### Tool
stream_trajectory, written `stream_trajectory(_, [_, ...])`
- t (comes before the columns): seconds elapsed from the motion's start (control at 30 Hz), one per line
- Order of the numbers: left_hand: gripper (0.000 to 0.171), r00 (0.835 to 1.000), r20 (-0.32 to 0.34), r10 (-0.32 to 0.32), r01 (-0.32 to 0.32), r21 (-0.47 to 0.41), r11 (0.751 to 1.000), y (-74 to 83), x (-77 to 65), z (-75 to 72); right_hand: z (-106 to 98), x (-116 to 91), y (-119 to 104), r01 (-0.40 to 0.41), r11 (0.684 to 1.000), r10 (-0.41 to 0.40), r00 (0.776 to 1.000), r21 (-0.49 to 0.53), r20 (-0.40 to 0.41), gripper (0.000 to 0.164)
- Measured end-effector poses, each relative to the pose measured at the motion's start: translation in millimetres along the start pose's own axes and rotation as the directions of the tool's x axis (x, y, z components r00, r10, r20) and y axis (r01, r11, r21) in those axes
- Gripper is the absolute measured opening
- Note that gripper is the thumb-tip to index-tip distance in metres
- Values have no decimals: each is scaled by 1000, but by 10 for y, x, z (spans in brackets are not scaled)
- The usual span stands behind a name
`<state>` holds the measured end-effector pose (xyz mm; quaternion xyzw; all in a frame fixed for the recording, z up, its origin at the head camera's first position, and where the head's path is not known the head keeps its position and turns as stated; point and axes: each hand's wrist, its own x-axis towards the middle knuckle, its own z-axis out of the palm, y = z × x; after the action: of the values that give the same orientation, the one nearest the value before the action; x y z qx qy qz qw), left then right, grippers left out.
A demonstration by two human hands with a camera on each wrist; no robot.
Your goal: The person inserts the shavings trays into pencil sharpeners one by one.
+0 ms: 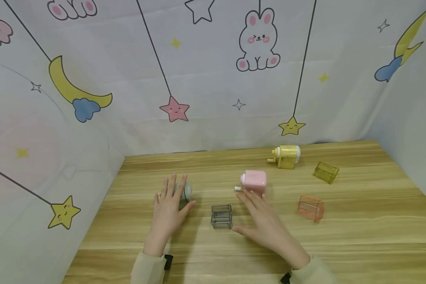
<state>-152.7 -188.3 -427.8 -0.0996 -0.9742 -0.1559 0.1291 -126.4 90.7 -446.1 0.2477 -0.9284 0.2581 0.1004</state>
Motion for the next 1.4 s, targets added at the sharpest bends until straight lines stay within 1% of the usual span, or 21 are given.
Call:
stream_trajectory(0.2, [81, 1000, -10, 7, -7, -4, 1000, -10, 16, 4, 26, 17, -19, -6, 1000, 6, 1000, 9, 16, 96])
stream_trajectory(0.3, [81, 1000, -1, 5, -5, -10, 1000, -13, 24, 2, 34, 20, -36, -10, 1000, 10, 1000, 19, 29, 95])
stream_trajectory(0.4, [81, 1000, 10, 5, -4, -18, 1000, -16, 33, 4, 43, 21, -54, -23, 999, 22, 998, 28, 56, 95])
stream_trajectory(0.57, [81, 1000, 8, 11, -11, -21, 1000, -36, 45, 15, 49, 28, -81, -39, 998, 35, 995, 42, 92, 97])
stream_trajectory(0.93, [83, 1000, -8, 24, -24, -25, 999, -71, 57, 38, 89, 44, -105, -46, 996, 37, 993, 78, 108, 96])
stream_trajectory(1.2, [90, 998, -35, 61, -62, -23, 998, -104, 63, 59, 85, 59, -137, -44, 994, 32, 992, 97, 121, 95])
stream_trajectory(1.4, [88, 998, -23, 66, -67, -43, 997, -117, 83, 52, 104, 69, -145, -47, 994, 34, 990, 100, 135, 93])
